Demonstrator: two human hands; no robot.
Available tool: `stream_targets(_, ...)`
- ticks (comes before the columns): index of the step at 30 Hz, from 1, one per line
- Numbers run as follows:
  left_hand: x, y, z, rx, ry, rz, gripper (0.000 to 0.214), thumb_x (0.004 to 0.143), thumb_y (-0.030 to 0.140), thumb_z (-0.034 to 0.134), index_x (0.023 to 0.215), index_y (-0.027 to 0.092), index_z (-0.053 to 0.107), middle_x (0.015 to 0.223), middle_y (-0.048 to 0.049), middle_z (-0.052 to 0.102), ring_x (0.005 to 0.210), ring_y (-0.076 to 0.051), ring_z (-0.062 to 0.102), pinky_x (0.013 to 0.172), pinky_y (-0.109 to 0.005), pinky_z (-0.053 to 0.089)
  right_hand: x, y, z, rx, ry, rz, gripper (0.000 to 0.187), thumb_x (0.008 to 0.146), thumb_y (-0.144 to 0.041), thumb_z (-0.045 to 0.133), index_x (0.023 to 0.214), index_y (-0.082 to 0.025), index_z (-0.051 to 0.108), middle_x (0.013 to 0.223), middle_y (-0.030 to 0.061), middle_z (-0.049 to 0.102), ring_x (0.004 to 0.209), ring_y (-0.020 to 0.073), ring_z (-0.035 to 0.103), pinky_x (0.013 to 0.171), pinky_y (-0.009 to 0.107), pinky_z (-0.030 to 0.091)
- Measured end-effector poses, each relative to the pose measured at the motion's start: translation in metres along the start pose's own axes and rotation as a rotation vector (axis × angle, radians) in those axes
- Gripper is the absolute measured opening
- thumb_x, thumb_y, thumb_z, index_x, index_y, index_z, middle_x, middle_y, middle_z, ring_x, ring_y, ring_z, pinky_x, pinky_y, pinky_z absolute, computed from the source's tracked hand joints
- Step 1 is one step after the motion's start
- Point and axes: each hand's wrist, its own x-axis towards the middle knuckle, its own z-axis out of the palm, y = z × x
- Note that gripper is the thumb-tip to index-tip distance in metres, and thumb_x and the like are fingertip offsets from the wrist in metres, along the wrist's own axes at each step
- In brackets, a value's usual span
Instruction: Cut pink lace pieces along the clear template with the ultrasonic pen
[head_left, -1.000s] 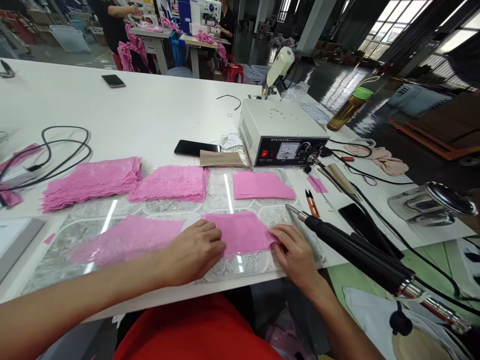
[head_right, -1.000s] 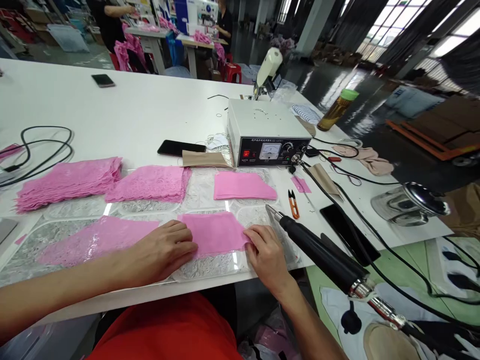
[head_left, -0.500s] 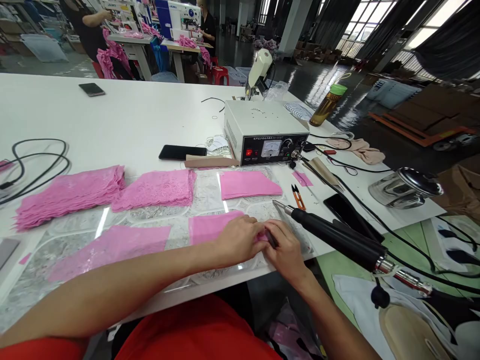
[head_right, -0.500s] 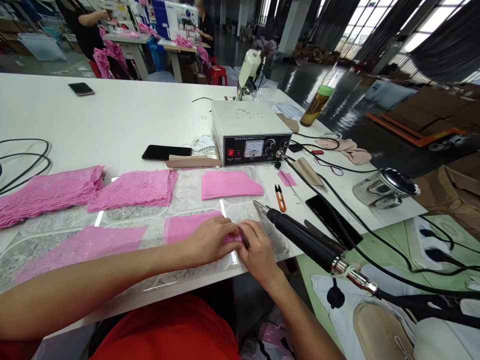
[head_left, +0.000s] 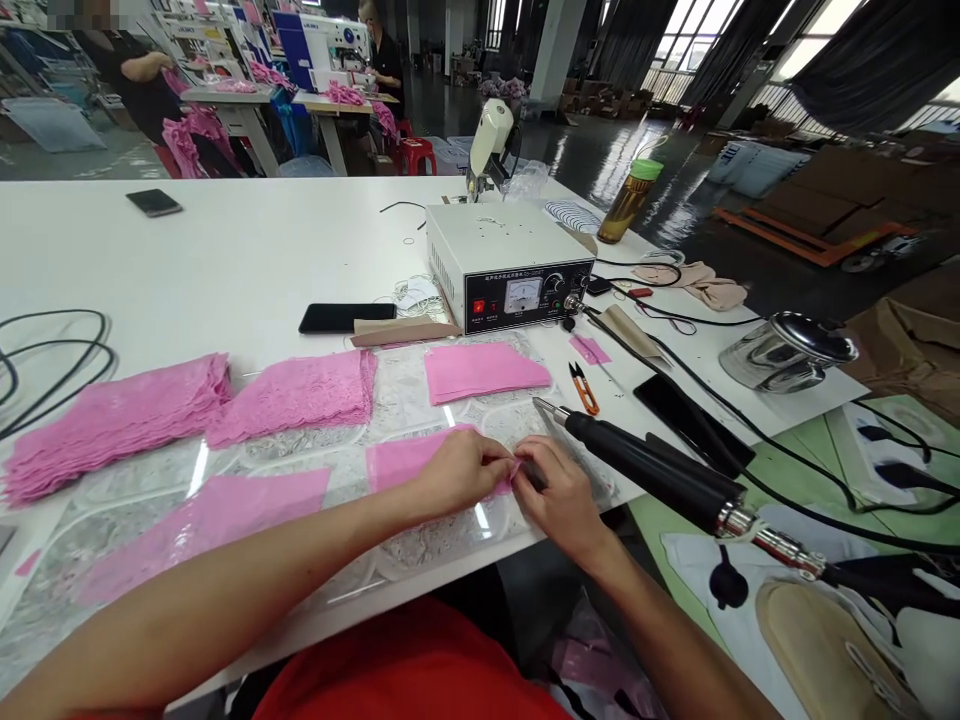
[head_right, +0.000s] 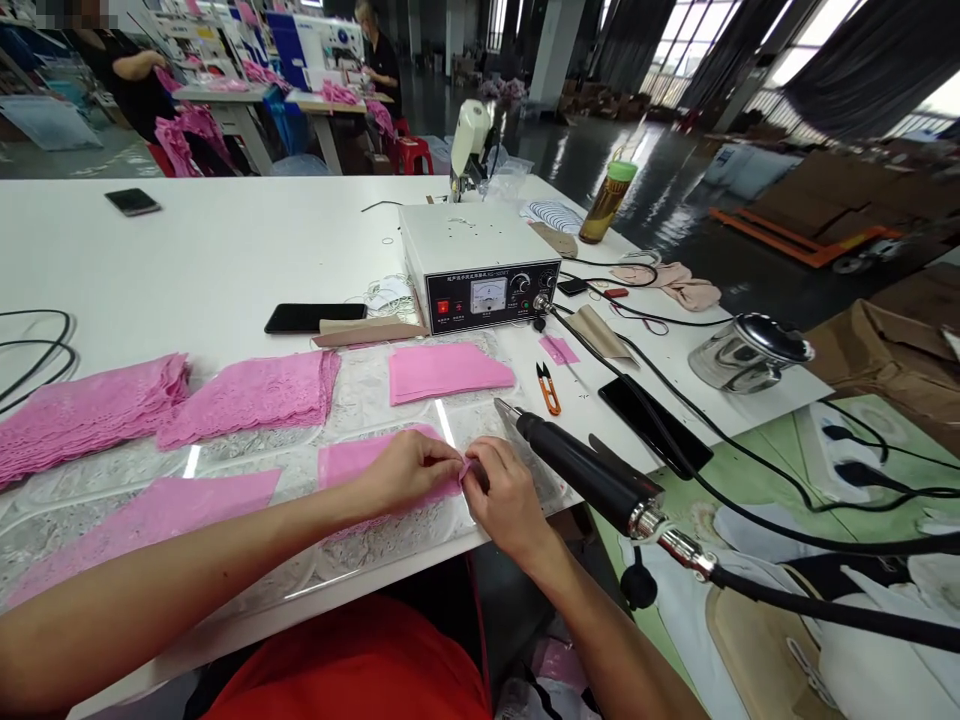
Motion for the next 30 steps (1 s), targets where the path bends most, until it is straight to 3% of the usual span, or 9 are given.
stream_targets(4, 0.001, 0.0, -0.001, -0.084, -0.017, -0.045, 0.027, 0.076, 0.017, 0.047, 0.048, 0.015, 0.048, 0.049, 0.0055, 0.032, 0.05, -0.008, 0.029, 0.048, -0.021, 0.024, 0.001, -0.001, 0.0, -0.003, 0.0, -0.003, 0.017, 0.082, -0.009, 0.053, 0.093, -0.021, 0.054, 0.09, 0.0055, 0.064, 0.087, 0.0175, 0.063, 0.078, 0.033, 0.056)
stream_targets(8, 0.003, 0.001, -0.002, -0.134, -0.018, -0.107, 0.025, 0.073, 0.02, 0.048, 0.048, 0.015, 0.047, 0.049, 0.0053, 0.031, 0.05, -0.008, 0.028, 0.048, -0.022, 0.024, 0.001, -0.001, 0.0, -0.009, -0.002, -0.007, 0.019, 0.081, -0.007, 0.053, 0.094, -0.021, 0.054, 0.09, 0.0053, 0.064, 0.087, 0.0172, 0.063, 0.078, 0.032, 0.056)
stream_targets(15, 0.005, 0.002, -0.003, -0.155, 0.029, -0.165, 0.021, 0.07, 0.023, 0.051, 0.055, 0.014, 0.064, 0.05, 0.0031, 0.048, 0.052, -0.01, 0.041, 0.05, -0.021, 0.03, 0.001, -0.001, 0.0, -0.014, 0.003, -0.001, 0.022, 0.078, -0.007, 0.05, 0.094, -0.022, 0.055, 0.091, 0.0056, 0.065, 0.089, 0.0181, 0.064, 0.08, 0.032, 0.056)
stream_targets(22, 0.003, 0.007, -0.009, -0.24, 0.136, -0.202, 0.017, 0.069, 0.02, 0.054, 0.062, 0.015, 0.069, 0.06, 0.0013, 0.062, 0.059, -0.012, 0.053, 0.055, -0.021, 0.038, -0.001, -0.002, -0.019, -0.024, 0.04, 0.016, 0.032, 0.074, -0.002, 0.046, 0.098, -0.02, 0.058, 0.1, 0.0077, 0.065, 0.097, 0.0186, 0.063, 0.086, 0.034, 0.054)
stream_targets(26, -0.01, 0.012, -0.022, -0.373, 0.212, -0.224, 0.014, 0.07, 0.017, 0.057, 0.061, 0.015, 0.066, 0.058, 0.0014, 0.062, 0.058, -0.011, 0.056, 0.055, -0.019, 0.041, -0.004, -0.005, -0.019, -0.057, -0.048, -0.066, 0.02, 0.08, -0.008, 0.053, 0.092, -0.021, 0.062, 0.091, 0.005, 0.067, 0.089, 0.0184, 0.061, 0.082, 0.034, 0.053)
stream_targets(30, -0.041, 0.003, -0.05, -0.562, 0.35, -0.291, 0.013, 0.075, 0.019, 0.061, 0.064, 0.014, 0.065, 0.064, -0.0017, 0.066, 0.06, -0.01, 0.061, 0.057, -0.019, 0.048, -0.01, -0.003, -0.019, -0.1, -0.112, -0.127, 0.015, 0.083, -0.011, 0.055, 0.091, -0.02, 0.063, 0.088, 0.0042, 0.068, 0.087, 0.0183, 0.061, 0.082, 0.035, 0.052)
